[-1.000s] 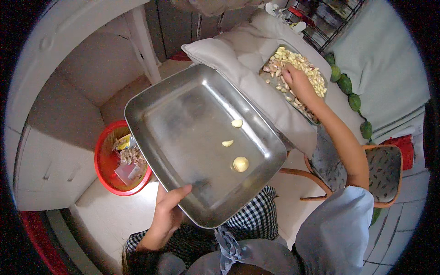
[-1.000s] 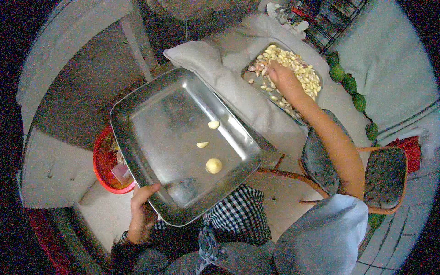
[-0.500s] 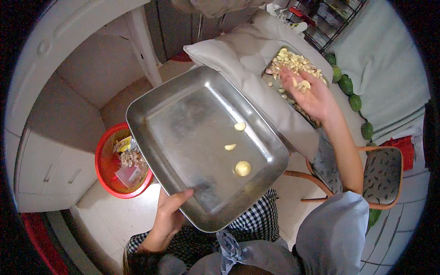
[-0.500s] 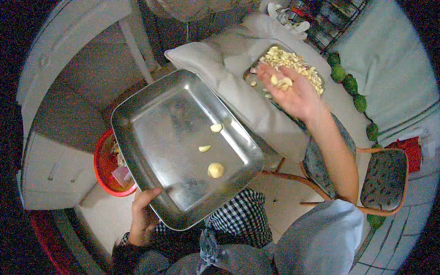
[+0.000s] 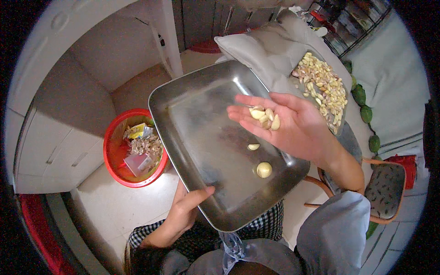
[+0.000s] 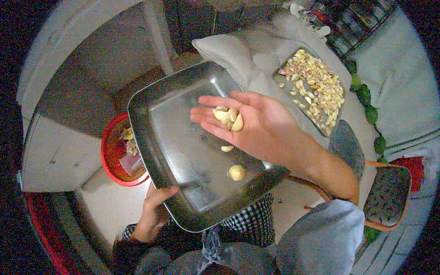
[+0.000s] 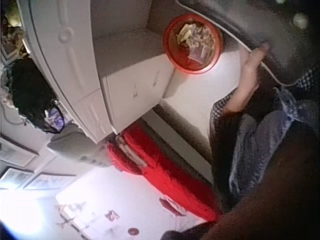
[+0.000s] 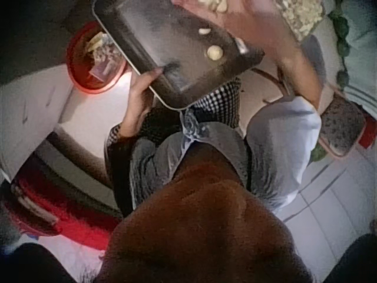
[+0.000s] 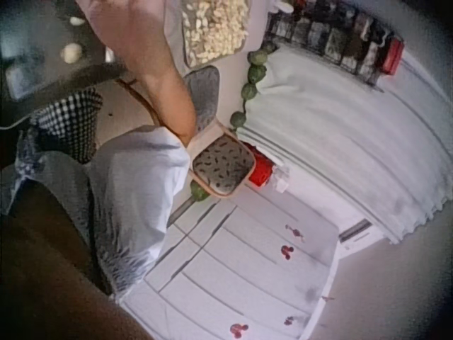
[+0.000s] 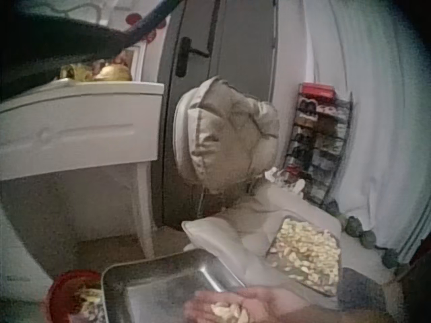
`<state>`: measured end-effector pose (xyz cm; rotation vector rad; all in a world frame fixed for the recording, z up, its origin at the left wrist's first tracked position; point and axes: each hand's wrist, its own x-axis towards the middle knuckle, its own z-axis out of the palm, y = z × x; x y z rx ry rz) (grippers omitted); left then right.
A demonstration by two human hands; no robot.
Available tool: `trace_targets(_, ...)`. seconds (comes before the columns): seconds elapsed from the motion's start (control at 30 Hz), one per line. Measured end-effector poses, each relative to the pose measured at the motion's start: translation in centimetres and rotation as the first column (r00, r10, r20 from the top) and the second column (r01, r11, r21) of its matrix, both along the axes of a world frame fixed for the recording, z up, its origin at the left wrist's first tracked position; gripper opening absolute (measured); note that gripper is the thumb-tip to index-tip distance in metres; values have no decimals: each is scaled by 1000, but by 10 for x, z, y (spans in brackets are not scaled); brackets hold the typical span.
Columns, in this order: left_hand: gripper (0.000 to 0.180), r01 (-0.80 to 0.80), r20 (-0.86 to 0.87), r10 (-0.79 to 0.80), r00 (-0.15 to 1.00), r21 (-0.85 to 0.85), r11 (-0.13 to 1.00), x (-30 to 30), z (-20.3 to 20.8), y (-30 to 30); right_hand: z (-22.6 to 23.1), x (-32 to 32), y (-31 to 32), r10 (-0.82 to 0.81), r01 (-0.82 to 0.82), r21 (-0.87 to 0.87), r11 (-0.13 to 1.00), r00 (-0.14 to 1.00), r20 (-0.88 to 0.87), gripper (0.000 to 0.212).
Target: The person sorts through garlic peels in a metal tray by hand, throws peels into a bin, and dumps out the remaining debris. The person then transfers peeled garlic cloves from another tray into the empty metal tray by hand.
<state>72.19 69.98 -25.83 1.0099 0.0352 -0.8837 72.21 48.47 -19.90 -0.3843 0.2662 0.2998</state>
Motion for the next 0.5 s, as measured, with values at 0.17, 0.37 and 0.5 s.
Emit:
trace_targets(0.17, 52, 15, 25, -15, 1000, 3, 1000, 4, -2, 3, -14, 0, 0, 134, -97, -190, 977, 972, 194, 43)
trace_targets(0.37, 53, 26, 6, -26, 1000, -34, 999, 7, -14, 9, -15, 0, 0, 285, -151, -591, 793, 948, 141, 51)
trace_targets(0.5, 53, 58, 13, -57, 998, -82, 995, 10, -19, 11, -12, -2, 0, 330, -224, -634, 740, 943, 51, 49)
